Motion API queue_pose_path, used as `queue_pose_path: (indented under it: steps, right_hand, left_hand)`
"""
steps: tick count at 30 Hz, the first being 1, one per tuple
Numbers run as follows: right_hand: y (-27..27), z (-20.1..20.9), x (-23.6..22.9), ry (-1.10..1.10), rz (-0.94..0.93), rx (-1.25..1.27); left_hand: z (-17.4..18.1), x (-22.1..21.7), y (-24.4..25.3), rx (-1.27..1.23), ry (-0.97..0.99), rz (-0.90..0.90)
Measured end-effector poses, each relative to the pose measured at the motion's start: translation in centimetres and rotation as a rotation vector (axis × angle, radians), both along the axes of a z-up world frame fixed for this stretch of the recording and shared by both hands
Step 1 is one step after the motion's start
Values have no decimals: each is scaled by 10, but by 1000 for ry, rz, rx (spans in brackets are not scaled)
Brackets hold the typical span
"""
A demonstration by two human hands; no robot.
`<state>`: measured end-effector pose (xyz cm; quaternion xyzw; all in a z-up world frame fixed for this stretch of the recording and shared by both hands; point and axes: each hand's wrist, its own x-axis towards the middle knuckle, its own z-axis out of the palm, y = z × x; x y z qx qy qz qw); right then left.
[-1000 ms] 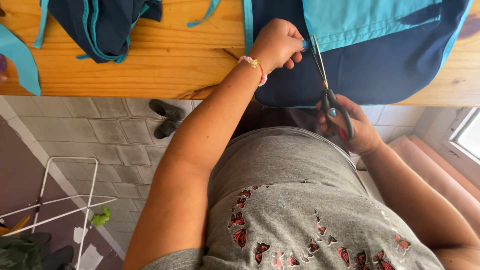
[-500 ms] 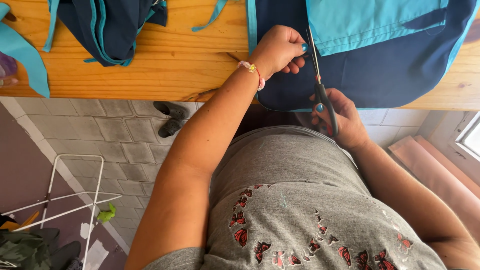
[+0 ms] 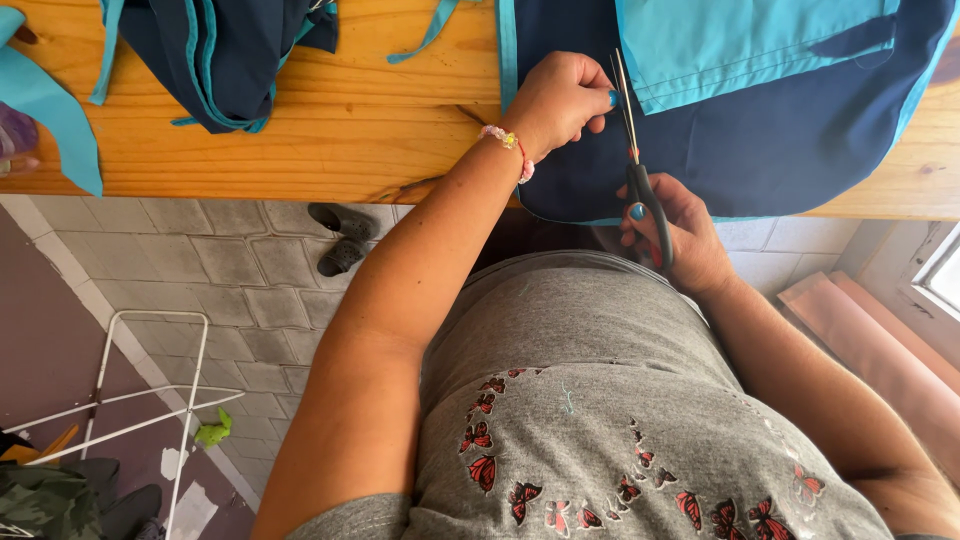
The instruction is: Preparing a garment by smoothing fabric, trimming edges with scissors, and marking with a pen
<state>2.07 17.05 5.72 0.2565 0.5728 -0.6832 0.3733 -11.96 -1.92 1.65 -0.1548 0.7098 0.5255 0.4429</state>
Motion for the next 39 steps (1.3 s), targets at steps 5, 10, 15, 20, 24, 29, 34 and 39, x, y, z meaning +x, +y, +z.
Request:
queue_pose_path:
  steps: [5,10,15,20,24,29,34,39]
  right_hand:
    - [-2,-1,-1,19,2,14]
    - [-1,-5,2,72,10,21]
    - [-2,-6,2,106,36,39]
    - [-7,-7,1,91,49,139]
    - [9,-3,11,49,-20,19]
    - [81,18,48,583,130,572]
    - [203,-25,48,588,41,1342]
    - [247,-25,-11,29,145,1487]
  left_hand:
    - [-16,5,1,-19,137,-14]
    - [-13,7,1,-19,186,-12]
    - [-15,9,0,-1,246,-2]
    - [-18,9,0,-8,281,-14]
    - [-15,5,-15,-4,266,-37]
    - [11,-8,-87,-818,1267,-260]
    - [19,-2,-106,-810,1307,-373]
    - [32,22,-44,-561,1478,-465]
